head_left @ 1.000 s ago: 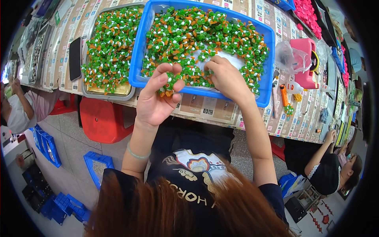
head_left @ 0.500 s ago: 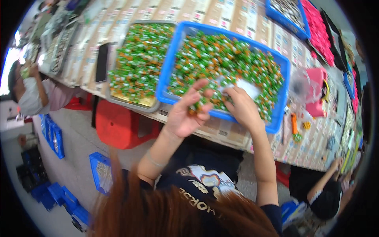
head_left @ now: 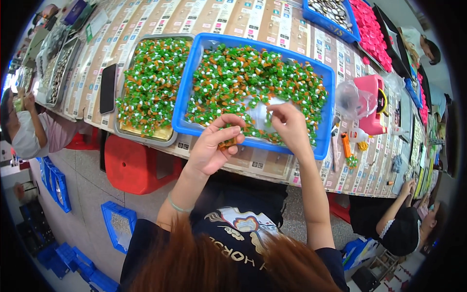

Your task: The person assembles small plastic toy parts using a manual tool, then inspects the assembled components.

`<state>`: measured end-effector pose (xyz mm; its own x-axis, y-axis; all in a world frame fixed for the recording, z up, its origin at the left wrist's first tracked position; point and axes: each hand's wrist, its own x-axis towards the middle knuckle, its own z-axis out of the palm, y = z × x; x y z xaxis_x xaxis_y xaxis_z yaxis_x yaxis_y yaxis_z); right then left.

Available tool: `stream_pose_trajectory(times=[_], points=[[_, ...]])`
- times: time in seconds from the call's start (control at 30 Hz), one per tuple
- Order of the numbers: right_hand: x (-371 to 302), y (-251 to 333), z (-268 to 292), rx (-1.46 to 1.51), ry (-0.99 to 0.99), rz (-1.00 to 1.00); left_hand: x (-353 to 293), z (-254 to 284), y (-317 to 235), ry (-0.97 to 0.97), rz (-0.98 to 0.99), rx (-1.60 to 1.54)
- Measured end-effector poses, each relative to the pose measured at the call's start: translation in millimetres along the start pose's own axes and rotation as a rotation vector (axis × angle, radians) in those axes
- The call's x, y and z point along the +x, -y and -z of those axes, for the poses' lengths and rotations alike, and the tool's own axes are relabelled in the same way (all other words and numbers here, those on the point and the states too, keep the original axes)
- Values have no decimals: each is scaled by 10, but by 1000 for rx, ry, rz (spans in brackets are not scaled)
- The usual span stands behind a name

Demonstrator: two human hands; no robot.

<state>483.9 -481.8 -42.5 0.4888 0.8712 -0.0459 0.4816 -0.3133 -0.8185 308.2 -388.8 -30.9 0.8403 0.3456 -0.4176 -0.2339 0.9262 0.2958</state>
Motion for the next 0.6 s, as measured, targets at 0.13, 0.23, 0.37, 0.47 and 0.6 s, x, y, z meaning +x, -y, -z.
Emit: stream_pose_trajectory(times=[0.13,0.23,0.37,0.47,0.6], points=[[-96,8,24,1069,-65,-249,108,-13,168,-61,-119,238],[-249,137,-20,1389,-85,-435,128,-119,293,-146,-385,782],[-451,97,-143,1487,-75,-406,189,-143,394,-22,-761,1243],[-512,149,-137,1375,-71,-359,147,-113,409,-73,-599,1105],[-579,53,-154,1304,-49,-240,96,-83,387,-23,-640,1214]])
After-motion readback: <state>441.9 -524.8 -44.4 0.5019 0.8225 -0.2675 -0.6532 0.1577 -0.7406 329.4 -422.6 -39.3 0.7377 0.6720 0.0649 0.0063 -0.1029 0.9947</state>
